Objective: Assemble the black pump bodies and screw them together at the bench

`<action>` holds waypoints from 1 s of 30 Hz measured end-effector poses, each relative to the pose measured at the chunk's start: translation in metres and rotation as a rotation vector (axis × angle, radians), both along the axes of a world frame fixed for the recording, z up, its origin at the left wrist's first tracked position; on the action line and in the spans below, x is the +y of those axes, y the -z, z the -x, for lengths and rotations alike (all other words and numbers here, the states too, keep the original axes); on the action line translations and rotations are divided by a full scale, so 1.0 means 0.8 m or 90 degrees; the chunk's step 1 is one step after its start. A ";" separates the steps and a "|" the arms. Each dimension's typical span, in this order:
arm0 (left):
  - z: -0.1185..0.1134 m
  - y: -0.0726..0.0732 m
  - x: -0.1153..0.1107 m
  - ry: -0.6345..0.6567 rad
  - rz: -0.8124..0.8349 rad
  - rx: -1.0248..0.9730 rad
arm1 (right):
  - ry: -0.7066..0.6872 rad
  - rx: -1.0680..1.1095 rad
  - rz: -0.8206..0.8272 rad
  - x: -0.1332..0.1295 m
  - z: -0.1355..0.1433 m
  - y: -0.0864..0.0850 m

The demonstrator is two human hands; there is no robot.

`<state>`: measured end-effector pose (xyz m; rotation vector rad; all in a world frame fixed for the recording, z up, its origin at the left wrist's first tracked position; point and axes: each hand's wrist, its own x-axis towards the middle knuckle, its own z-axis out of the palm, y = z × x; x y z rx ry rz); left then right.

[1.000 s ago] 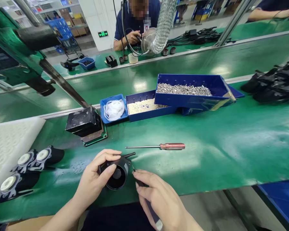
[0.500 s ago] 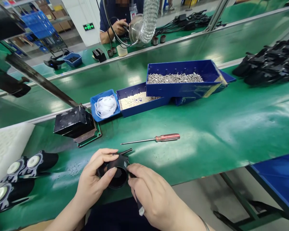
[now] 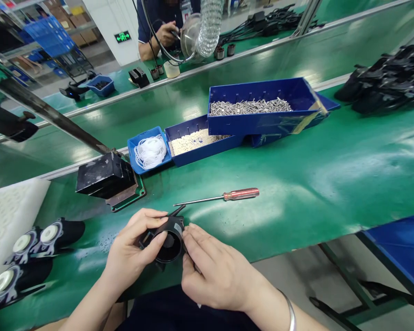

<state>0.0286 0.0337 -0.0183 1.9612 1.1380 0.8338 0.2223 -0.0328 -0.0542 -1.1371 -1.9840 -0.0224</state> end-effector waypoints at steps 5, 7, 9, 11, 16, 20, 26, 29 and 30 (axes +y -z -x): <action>-0.002 -0.005 0.005 0.022 0.039 0.025 | -0.016 0.008 -0.011 0.004 -0.003 0.006; -0.004 -0.008 0.008 0.050 0.067 0.050 | -0.025 0.020 0.017 0.004 -0.007 0.003; -0.006 -0.010 0.010 0.071 0.089 0.074 | -0.043 0.027 0.054 0.004 -0.013 -0.001; -0.008 -0.011 0.011 0.083 0.095 0.091 | -0.070 0.029 0.047 0.002 -0.017 -0.004; -0.013 -0.013 0.010 0.098 0.066 0.123 | -0.062 0.070 -0.001 -0.006 -0.020 -0.003; -0.016 -0.015 0.011 0.115 0.021 0.156 | -0.027 0.100 0.025 -0.010 -0.018 -0.003; -0.016 -0.017 0.019 0.142 0.010 0.170 | -0.015 0.004 -0.039 -0.009 -0.015 -0.005; -0.016 -0.018 0.022 0.150 0.017 0.163 | -0.012 -0.033 -0.049 -0.010 -0.014 0.006; -0.017 -0.019 0.022 0.153 0.018 0.163 | -0.010 -0.039 -0.048 -0.011 -0.014 0.011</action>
